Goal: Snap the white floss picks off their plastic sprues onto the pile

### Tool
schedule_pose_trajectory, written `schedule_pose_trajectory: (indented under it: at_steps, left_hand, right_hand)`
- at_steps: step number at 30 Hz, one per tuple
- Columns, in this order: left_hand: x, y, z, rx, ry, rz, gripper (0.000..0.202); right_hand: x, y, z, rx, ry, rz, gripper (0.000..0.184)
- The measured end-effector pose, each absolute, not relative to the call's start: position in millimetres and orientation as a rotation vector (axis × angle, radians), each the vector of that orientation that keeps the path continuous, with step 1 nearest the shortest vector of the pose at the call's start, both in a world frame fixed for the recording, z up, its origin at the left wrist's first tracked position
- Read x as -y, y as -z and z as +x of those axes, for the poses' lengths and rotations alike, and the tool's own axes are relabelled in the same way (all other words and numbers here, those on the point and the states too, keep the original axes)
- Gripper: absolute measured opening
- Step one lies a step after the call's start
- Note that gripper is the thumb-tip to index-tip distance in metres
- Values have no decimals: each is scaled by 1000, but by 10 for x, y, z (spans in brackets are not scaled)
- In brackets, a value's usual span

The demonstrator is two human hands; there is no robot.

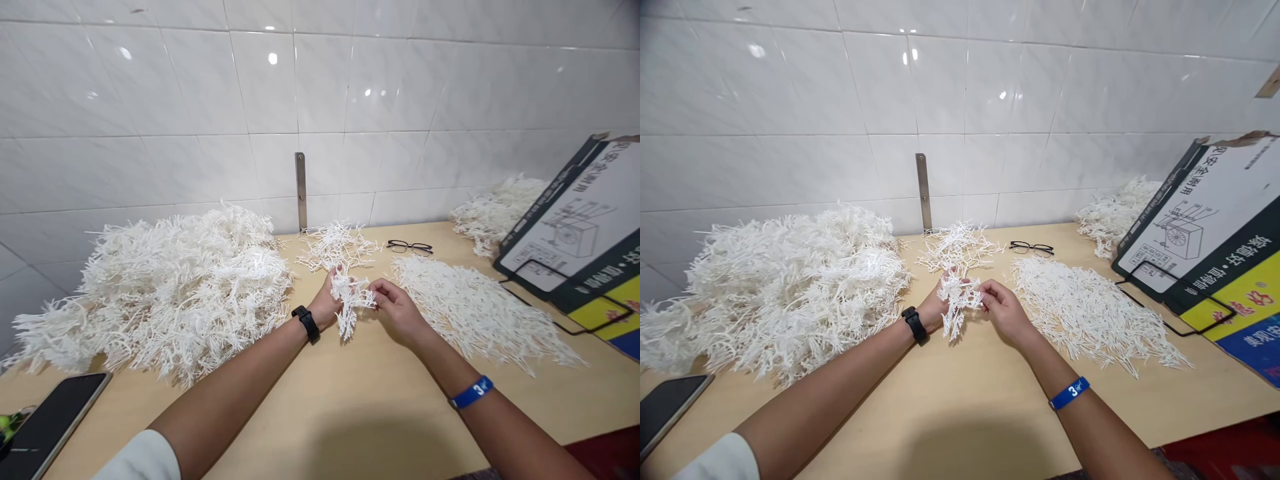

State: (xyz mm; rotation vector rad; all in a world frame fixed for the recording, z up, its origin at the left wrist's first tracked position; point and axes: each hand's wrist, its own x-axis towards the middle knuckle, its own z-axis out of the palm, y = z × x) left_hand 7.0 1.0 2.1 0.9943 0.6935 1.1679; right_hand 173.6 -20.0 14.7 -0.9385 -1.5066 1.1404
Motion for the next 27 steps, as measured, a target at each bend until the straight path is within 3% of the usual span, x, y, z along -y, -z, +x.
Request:
schedule_pose_trajectory:
  at_steps: [2,8,13,20,27]
  left_hand:
    - [-8,-23,55,-664,-1232,1008,87]
    - [37,-100,-19,-606,-1238,1119,11]
    - [66,-112,-27,-610,-1241,1104,39]
    - [52,-107,55,-845,-1088,1174,37]
    - [77,-130,53,-833,-1013,1466,44]
  right_hand:
    - [165,-115,1741,1449,-1104,-962,18]
    - [69,-70,1841,1262,-900,-1049,20]
    - [53,-43,1871,1384,-823,-1108,15]
    - [186,-113,1780,1595,-611,-1177,10]
    - [221,-148,1756,1660,-707,-1176,6]
